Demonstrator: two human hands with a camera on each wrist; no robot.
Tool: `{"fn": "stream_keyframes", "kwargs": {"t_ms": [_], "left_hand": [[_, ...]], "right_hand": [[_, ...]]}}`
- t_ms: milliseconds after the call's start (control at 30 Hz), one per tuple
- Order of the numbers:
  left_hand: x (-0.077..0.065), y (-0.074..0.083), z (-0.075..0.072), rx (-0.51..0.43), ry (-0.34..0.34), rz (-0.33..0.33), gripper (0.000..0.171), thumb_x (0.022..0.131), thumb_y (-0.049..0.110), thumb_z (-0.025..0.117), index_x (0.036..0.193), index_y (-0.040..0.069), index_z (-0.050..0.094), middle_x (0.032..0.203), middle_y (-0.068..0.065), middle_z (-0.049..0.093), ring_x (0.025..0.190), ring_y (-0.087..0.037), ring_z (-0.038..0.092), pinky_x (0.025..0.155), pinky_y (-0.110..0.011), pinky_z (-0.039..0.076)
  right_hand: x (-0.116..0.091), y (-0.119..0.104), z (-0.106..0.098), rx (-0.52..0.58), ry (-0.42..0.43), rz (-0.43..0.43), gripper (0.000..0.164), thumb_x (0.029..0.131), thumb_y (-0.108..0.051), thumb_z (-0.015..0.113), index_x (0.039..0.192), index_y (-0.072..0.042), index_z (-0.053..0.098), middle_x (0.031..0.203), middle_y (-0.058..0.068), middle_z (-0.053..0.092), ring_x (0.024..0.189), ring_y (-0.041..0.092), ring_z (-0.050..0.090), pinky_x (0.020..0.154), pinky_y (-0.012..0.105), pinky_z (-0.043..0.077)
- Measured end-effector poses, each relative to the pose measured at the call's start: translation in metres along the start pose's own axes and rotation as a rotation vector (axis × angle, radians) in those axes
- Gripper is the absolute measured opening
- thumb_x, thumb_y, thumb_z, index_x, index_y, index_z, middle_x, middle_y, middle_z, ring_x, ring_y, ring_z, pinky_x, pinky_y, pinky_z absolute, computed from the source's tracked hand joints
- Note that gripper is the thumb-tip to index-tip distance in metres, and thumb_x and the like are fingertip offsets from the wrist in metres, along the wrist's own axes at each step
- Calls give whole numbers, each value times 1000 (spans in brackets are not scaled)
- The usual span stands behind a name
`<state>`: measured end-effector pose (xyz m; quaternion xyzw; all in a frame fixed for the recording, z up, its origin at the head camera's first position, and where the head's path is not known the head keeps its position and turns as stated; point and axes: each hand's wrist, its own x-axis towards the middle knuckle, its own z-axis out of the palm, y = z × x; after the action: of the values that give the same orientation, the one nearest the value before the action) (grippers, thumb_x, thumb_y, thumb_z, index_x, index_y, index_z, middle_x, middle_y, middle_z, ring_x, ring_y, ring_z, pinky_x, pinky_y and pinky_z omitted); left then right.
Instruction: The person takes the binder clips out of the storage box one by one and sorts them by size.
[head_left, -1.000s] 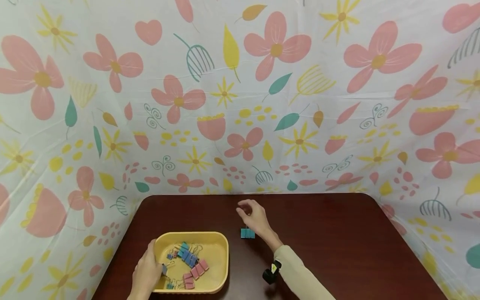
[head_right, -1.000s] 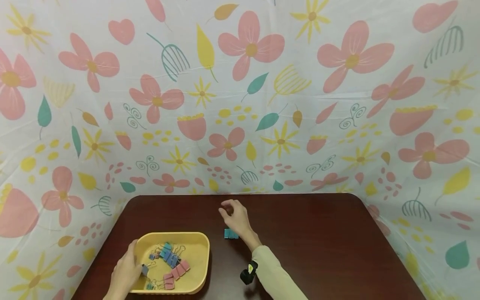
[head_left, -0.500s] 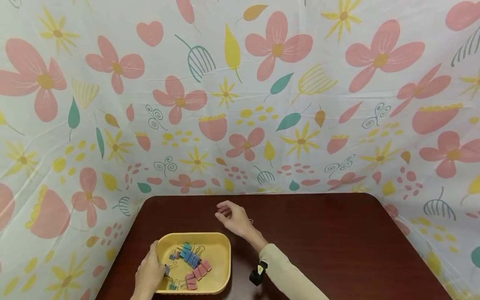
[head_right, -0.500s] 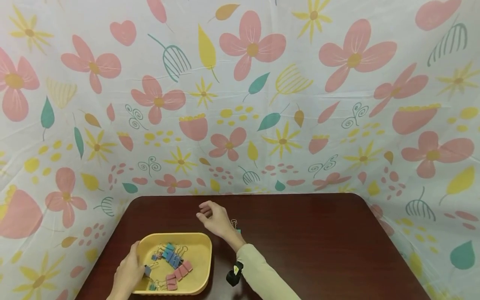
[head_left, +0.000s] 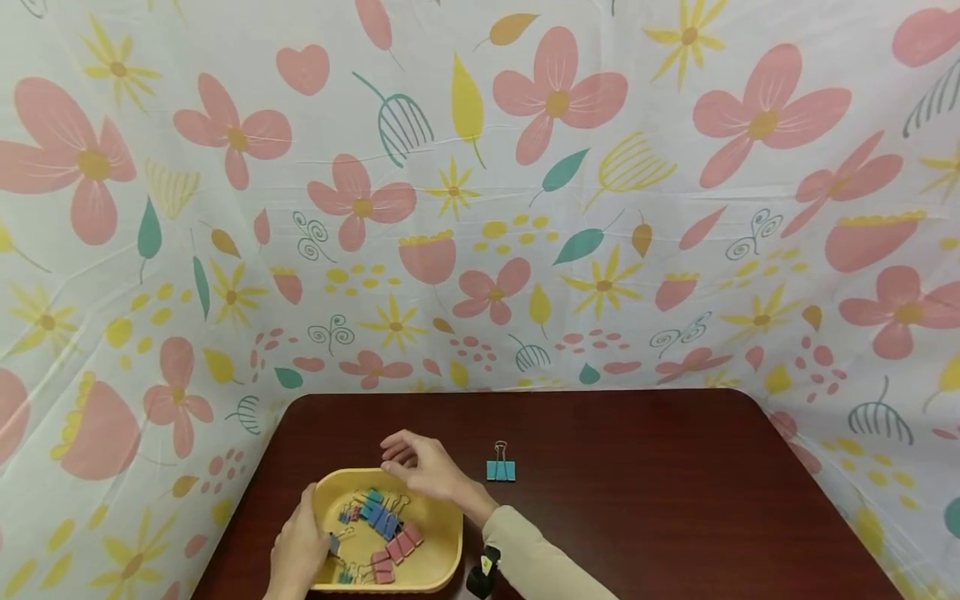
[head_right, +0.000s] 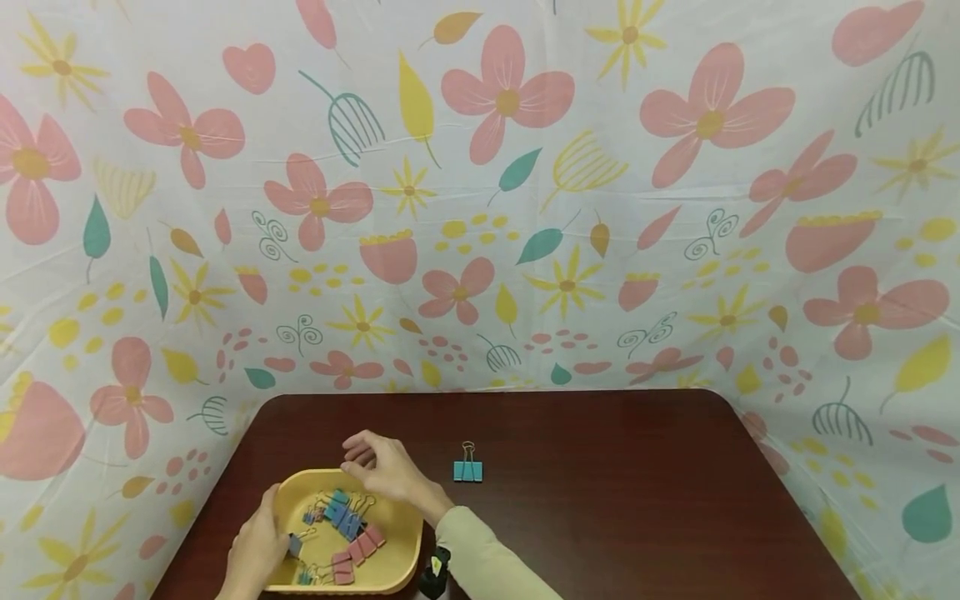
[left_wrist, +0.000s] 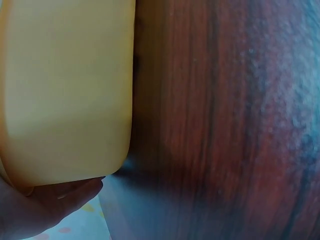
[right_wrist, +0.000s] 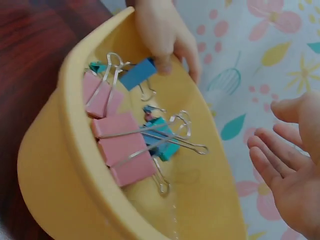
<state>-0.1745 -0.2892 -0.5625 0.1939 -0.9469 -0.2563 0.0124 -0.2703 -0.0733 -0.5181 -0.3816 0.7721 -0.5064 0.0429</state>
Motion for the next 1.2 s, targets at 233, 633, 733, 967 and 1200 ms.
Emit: {"fn": "stream_keyframes", "kwargs": {"t_ms": [233, 633, 733, 967, 1200], "left_hand": [[-2, -1, 1, 8, 32, 25, 71, 74, 2, 61, 138, 8, 30, 115, -23, 56, 76, -35, 60, 53, -45, 41], [-1, -2, 2, -2, 53, 33, 70, 74, 2, 62, 137, 10, 32, 110, -21, 59, 70, -30, 60, 51, -42, 40], [-1, -2, 2, -2, 57, 34, 70, 73, 0, 60, 137, 9, 32, 109, -21, 60, 69, -29, 60, 50, -41, 39], [0, -3, 2, -1, 55, 33, 70, 73, -1, 59, 137, 8, 32, 110, -21, 59, 70, -30, 60, 50, -41, 40], [0, -2, 1, 1, 62, 42, 70, 73, 0, 59, 138, 7, 31, 114, -22, 58, 74, -32, 61, 51, -42, 40]], "right_hand": [[-4, 3, 14, -1, -225, 52, 33, 91, -26, 56, 123, -16, 54, 119, 7, 60, 106, 15, 58, 83, 22, 48], [-18, 16, 29, -201, -423, 81, 26, 84, -23, 66, 109, -18, 66, 106, -4, 60, 91, 4, 57, 72, 14, 45], [-18, 16, 29, -194, -397, 67, 19, 83, -22, 67, 102, -19, 69, 103, -5, 60, 89, 4, 58, 71, 14, 45], [-18, 19, 26, -140, -330, 73, 10, 80, -21, 70, 90, -17, 72, 91, -9, 67, 73, -4, 58, 63, 13, 46], [-18, 21, 18, -83, -305, 35, 7, 81, -16, 69, 85, -11, 72, 80, -3, 69, 67, -2, 60, 60, 12, 46]]}}
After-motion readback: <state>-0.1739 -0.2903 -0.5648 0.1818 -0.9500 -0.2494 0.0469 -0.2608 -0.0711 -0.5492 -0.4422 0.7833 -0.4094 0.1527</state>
